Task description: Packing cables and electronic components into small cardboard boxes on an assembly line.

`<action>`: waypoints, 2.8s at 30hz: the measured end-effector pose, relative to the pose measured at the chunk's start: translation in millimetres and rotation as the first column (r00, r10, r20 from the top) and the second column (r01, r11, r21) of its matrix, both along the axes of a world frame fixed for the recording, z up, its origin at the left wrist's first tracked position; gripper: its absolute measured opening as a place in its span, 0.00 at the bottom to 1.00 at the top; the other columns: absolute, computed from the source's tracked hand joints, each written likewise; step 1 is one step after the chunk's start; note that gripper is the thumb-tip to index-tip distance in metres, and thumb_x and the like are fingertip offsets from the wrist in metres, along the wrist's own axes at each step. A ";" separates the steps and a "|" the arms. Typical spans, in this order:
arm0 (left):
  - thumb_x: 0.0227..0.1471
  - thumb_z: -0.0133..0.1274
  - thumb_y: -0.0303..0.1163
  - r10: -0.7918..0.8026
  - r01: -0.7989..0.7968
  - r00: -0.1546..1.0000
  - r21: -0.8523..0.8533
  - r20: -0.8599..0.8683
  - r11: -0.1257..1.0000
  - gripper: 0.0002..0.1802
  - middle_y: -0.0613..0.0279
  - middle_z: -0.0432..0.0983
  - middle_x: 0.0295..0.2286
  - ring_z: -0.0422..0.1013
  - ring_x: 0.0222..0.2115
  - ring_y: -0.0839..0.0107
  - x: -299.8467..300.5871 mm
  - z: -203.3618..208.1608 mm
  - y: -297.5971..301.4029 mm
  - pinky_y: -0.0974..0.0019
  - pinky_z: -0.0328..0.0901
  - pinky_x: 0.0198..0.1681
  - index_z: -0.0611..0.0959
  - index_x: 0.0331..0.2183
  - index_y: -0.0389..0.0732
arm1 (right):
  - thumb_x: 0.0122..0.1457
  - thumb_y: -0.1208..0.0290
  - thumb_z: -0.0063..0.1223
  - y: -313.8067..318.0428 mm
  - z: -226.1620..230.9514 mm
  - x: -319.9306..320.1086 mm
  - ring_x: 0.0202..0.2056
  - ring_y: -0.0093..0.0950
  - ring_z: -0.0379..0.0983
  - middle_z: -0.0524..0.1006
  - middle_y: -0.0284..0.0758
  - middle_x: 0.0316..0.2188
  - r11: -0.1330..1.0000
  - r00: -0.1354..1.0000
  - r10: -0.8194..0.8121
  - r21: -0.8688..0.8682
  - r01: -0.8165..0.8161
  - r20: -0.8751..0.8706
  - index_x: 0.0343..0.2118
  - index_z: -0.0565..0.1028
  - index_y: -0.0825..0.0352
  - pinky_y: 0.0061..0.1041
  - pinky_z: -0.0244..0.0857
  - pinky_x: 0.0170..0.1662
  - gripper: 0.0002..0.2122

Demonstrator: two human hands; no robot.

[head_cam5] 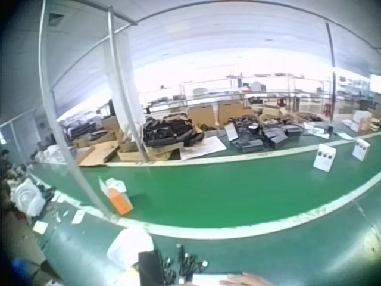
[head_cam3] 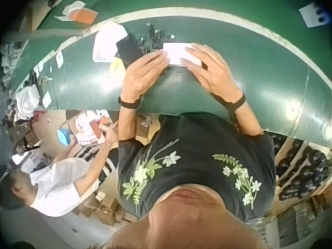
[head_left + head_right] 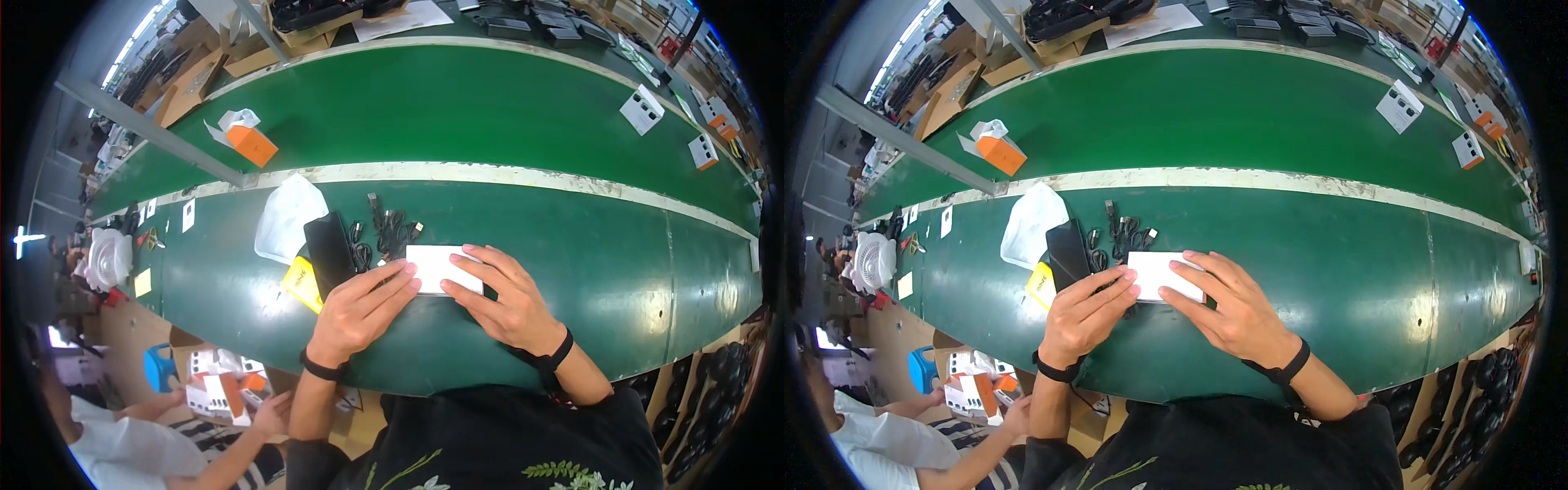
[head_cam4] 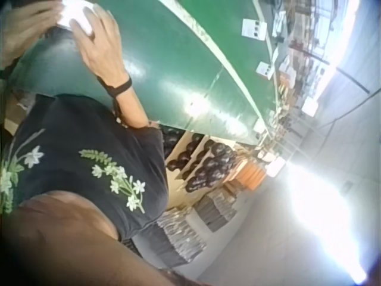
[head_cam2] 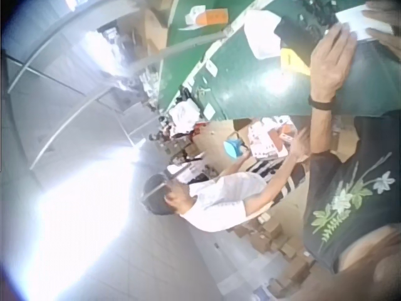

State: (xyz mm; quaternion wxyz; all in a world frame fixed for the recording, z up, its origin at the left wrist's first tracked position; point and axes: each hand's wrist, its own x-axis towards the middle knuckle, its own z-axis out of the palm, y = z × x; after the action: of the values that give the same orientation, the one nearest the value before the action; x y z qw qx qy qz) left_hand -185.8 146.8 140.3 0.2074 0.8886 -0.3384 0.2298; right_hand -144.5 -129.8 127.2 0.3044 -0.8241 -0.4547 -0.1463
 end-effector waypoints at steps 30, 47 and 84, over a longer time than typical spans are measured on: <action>0.40 0.72 0.14 0.217 -0.399 0.915 -0.683 -0.339 0.612 0.31 0.57 0.87 0.30 0.79 0.29 0.68 -21.6 -40.0 -31.4 0.68 0.73 0.37 0.86 0.50 0.36 | 0.55 0.73 0.63 25.4 16.9 14.1 0.57 0.40 0.72 0.74 0.40 0.55 0.990 0.998 0.056 -0.131 -0.055 0.000 0.57 0.81 0.51 0.50 0.67 0.61 0.24; 0.47 0.69 0.20 0.171 -0.301 0.953 -0.731 -0.249 0.613 0.22 0.67 0.84 0.28 0.73 0.29 0.71 -31.2 -30.0 -31.6 0.69 0.69 0.30 0.90 0.47 0.39 | 0.57 0.75 0.60 25.4 15.7 2.5 0.63 0.55 0.69 0.75 0.48 0.60 0.988 0.992 0.115 -0.095 -0.120 -0.055 0.52 0.83 0.63 0.60 0.50 0.70 0.19; 0.51 0.64 0.26 0.130 -0.129 0.991 -0.310 -0.017 0.942 0.05 0.59 0.80 0.43 0.76 0.48 0.57 -13.1 -0.6 -37.8 0.61 0.76 0.44 0.84 0.30 0.35 | 0.59 0.79 0.58 -2.5 50.8 32.6 0.64 0.55 0.68 0.74 0.52 0.61 0.916 0.961 0.261 -0.289 -0.278 -0.096 0.58 0.75 0.75 0.49 0.60 0.69 0.23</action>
State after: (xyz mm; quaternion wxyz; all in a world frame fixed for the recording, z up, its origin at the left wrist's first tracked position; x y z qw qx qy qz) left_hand -198.9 109.0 139.7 0.3281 0.8649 -0.2392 0.2950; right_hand -111.9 -132.3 178.0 0.2054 -0.7939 -0.5722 -0.0095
